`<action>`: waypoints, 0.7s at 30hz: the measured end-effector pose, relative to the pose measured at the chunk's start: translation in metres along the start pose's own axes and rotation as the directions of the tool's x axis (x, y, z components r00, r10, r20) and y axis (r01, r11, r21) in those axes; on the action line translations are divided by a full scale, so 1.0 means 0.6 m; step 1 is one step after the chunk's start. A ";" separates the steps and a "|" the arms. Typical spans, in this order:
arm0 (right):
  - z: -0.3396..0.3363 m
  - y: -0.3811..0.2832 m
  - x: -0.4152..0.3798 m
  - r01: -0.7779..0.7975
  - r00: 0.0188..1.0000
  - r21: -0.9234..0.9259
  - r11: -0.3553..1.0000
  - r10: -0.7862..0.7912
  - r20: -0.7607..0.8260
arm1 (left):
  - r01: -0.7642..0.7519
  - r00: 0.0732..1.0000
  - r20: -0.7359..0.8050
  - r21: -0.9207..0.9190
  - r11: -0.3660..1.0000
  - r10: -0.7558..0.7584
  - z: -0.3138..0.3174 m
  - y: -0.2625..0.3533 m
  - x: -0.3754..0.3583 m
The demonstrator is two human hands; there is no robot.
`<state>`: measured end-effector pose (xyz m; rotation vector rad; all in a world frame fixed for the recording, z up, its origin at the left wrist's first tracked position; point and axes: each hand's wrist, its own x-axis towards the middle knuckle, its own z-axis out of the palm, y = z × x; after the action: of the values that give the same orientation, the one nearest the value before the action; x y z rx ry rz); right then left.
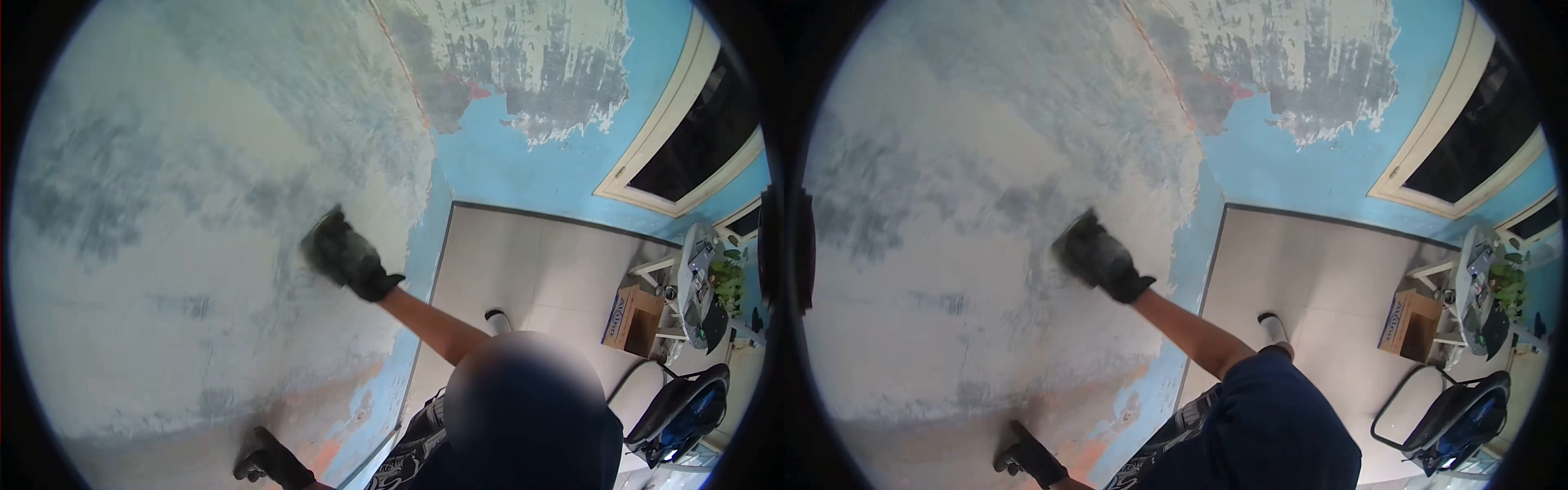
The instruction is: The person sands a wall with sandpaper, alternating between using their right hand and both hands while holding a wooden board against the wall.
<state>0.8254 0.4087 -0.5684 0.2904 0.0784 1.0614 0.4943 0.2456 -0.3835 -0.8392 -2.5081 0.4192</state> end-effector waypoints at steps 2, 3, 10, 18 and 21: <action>-0.025 -0.084 0.061 -0.105 0.931 -0.016 0.994 0.093 -0.353 | 0.002 1.000 0.028 0.077 0.997 -0.004 -0.010 0.013 -0.002; -0.042 -0.123 0.095 -0.163 0.850 -0.017 0.986 0.132 -0.509 | -0.036 0.999 0.019 0.197 0.980 0.033 -0.010 0.020 0.002; -0.076 -0.129 0.168 0.013 0.978 -0.223 0.975 0.035 0.206 | 0.341 0.673 -0.195 0.938 -0.064 0.713 -0.033 0.019 -0.015; -0.120 -0.278 0.356 -0.059 0.953 -0.998 -0.029 -0.298 -0.047 | 0.426 0.641 -0.219 0.899 -0.104 0.735 0.007 -0.004 0.026; -0.023 -0.260 0.374 0.544 0.820 -0.684 0.486 -0.135 0.556 | 0.315 0.649 -0.211 0.949 -0.006 0.731 0.001 0.008 0.015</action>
<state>1.0643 0.5356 -0.6072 -0.3684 -0.7541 0.4864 0.4900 0.2547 -0.3834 -0.5435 -0.6669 1.4474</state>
